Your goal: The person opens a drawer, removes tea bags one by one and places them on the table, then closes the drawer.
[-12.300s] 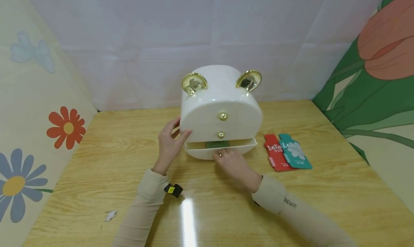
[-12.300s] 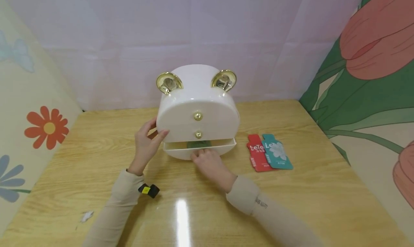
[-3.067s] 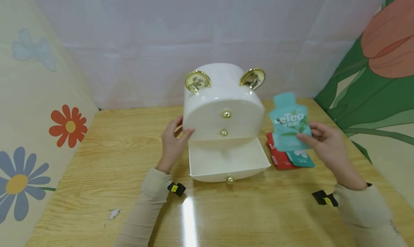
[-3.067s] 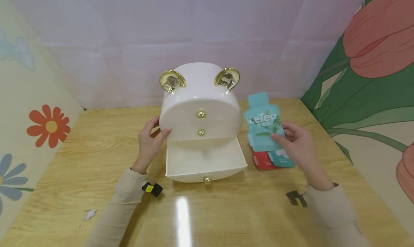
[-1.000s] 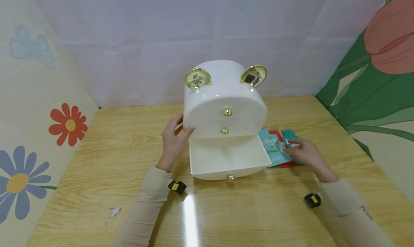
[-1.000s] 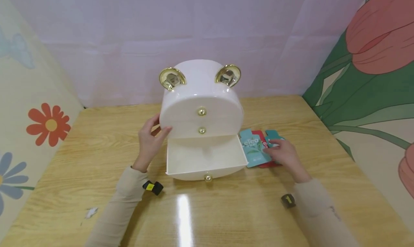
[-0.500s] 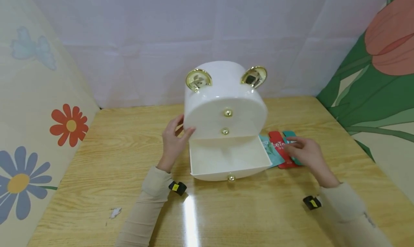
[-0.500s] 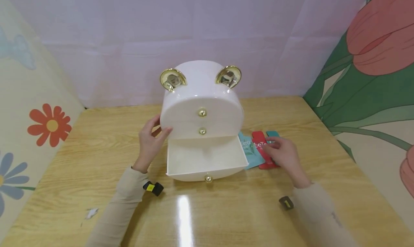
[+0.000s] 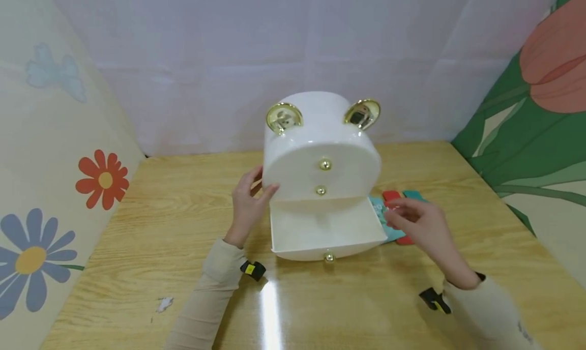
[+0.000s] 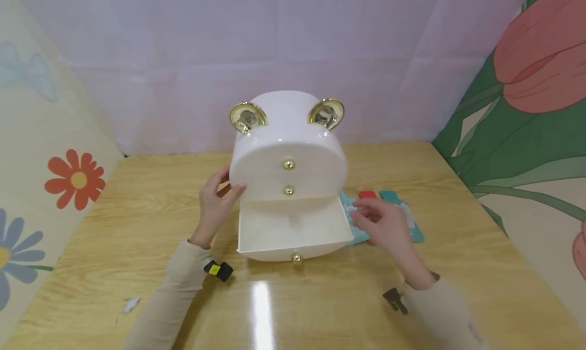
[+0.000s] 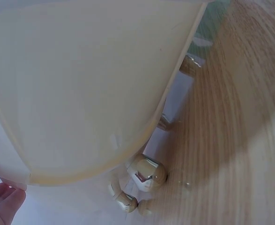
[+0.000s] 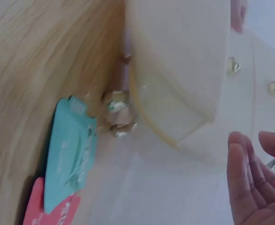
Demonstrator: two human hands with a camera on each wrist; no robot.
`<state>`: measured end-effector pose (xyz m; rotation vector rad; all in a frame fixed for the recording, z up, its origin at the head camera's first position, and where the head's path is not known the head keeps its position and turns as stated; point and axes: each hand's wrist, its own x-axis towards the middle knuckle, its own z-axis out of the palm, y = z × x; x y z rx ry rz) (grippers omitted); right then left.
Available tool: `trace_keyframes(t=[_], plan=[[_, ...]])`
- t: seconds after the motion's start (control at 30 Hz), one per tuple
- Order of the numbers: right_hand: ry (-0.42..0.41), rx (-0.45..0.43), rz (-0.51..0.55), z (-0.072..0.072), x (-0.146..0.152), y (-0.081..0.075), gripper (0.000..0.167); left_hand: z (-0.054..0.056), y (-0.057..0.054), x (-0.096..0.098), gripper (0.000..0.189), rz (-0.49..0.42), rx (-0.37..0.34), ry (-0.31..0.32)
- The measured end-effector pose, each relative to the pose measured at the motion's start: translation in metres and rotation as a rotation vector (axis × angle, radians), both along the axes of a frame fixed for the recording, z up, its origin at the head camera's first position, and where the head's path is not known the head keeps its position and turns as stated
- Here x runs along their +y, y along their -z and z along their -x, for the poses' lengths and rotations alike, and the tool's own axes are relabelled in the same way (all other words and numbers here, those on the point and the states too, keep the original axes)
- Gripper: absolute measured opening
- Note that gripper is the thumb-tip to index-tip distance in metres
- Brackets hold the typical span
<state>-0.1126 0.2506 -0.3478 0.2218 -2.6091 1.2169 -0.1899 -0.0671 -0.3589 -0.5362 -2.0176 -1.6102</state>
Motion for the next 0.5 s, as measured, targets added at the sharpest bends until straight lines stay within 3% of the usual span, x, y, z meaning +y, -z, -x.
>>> trace_keyframes(t=[0.13, 0.27, 0.5], plan=[[-0.159, 0.072, -0.010, -0.006, -0.013, 0.000, 0.019, 0.000, 0.000, 0.000, 0.045, 0.006, 0.016, 0.001], [-0.306, 0.181, -0.096, -0.009, -0.029, 0.005, 0.021, 0.000, 0.001, 0.000, 0.045, 0.005, 0.023, 0.000], [-0.428, 0.333, -0.150, -0.012, -0.052, 0.012, 0.024, 0.000, 0.002, 0.001, 0.045, 0.004, 0.028, -0.006]])
